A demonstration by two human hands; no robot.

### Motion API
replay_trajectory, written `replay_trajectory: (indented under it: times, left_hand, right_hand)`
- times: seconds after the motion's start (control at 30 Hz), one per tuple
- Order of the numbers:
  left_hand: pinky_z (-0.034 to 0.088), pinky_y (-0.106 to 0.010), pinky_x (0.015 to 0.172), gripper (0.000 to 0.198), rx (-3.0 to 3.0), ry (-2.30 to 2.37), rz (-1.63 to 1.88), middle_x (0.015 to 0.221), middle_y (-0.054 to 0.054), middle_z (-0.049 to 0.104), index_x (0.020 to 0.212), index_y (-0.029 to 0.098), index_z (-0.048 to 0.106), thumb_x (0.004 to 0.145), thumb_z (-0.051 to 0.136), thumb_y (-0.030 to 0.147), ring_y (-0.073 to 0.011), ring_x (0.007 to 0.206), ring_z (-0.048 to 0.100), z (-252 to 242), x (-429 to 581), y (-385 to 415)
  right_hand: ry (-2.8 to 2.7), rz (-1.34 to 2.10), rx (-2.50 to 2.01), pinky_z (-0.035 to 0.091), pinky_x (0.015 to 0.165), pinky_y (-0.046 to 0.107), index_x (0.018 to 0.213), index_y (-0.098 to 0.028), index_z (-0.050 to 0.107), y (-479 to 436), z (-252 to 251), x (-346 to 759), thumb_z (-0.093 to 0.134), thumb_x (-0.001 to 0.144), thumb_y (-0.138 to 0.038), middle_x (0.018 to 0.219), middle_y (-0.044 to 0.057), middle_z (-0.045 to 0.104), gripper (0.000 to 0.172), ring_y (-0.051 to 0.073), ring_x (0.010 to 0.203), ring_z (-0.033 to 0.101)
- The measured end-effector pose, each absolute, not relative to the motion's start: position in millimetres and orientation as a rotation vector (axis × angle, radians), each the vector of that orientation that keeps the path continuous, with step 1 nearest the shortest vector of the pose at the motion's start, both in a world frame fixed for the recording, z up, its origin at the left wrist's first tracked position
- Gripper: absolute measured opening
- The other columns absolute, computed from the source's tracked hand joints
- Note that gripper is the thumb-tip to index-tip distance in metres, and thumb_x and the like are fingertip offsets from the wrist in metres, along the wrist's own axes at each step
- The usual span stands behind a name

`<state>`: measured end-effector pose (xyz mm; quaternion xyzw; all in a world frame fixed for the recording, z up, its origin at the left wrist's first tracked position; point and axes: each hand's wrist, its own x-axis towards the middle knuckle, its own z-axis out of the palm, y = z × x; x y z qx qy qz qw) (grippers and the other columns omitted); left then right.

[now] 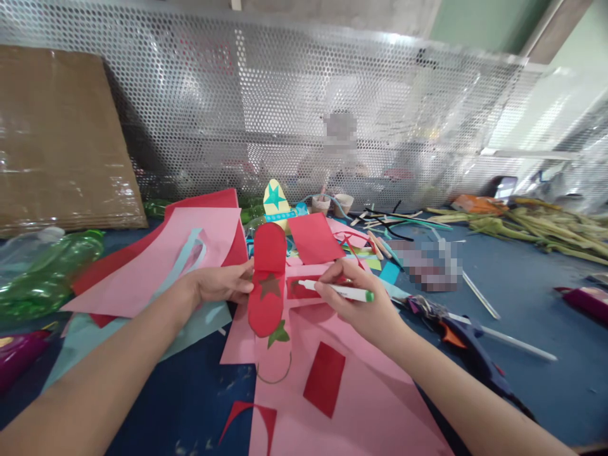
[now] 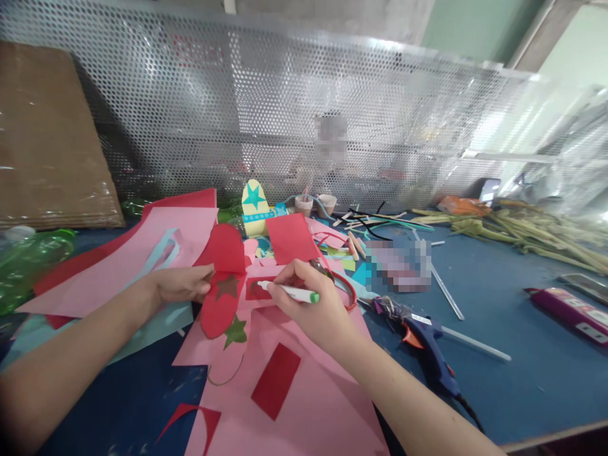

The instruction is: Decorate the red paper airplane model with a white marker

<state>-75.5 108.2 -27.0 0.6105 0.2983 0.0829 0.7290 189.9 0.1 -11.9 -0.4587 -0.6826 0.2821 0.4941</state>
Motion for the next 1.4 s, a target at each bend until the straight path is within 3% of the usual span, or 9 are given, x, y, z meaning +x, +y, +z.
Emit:
replay_trajectory:
  times: [0.8,1.4]
  left_hand:
    - [0.049,-0.026,0.079,0.097,1.326,0.660,0.197,0.128,-0.006,0.056,0.142,0.030,0.024,0.064,0.079,0.046,-0.0235,0.109,0.057,-22.1,-74.5,104.8]
    - [0.050,-0.029,0.077,0.096,1.344,0.651,0.197,0.130,-0.007,0.054,0.142,0.033,0.027,0.063,0.079,0.048,-0.0267,0.111,0.057,-26.9,-75.3,107.2]
  right_hand:
    - [-1.662,0.646,-1.120,0.036,0.050,0.022,0.067,-0.020,0.046,0.9,-15.1,191.1,0.059,0.078,-0.024,0.061,-0.003,0.049,0.018,0.010,0.053,0.043]
    - [-1.707,0.661,-1.129,0.034,0.053,0.023,0.065,-0.021,0.045,-1.0,-12.6,190.0,0.059,0.076,-0.020,0.060,-0.004,0.049,0.018,0.010,0.055,0.042]
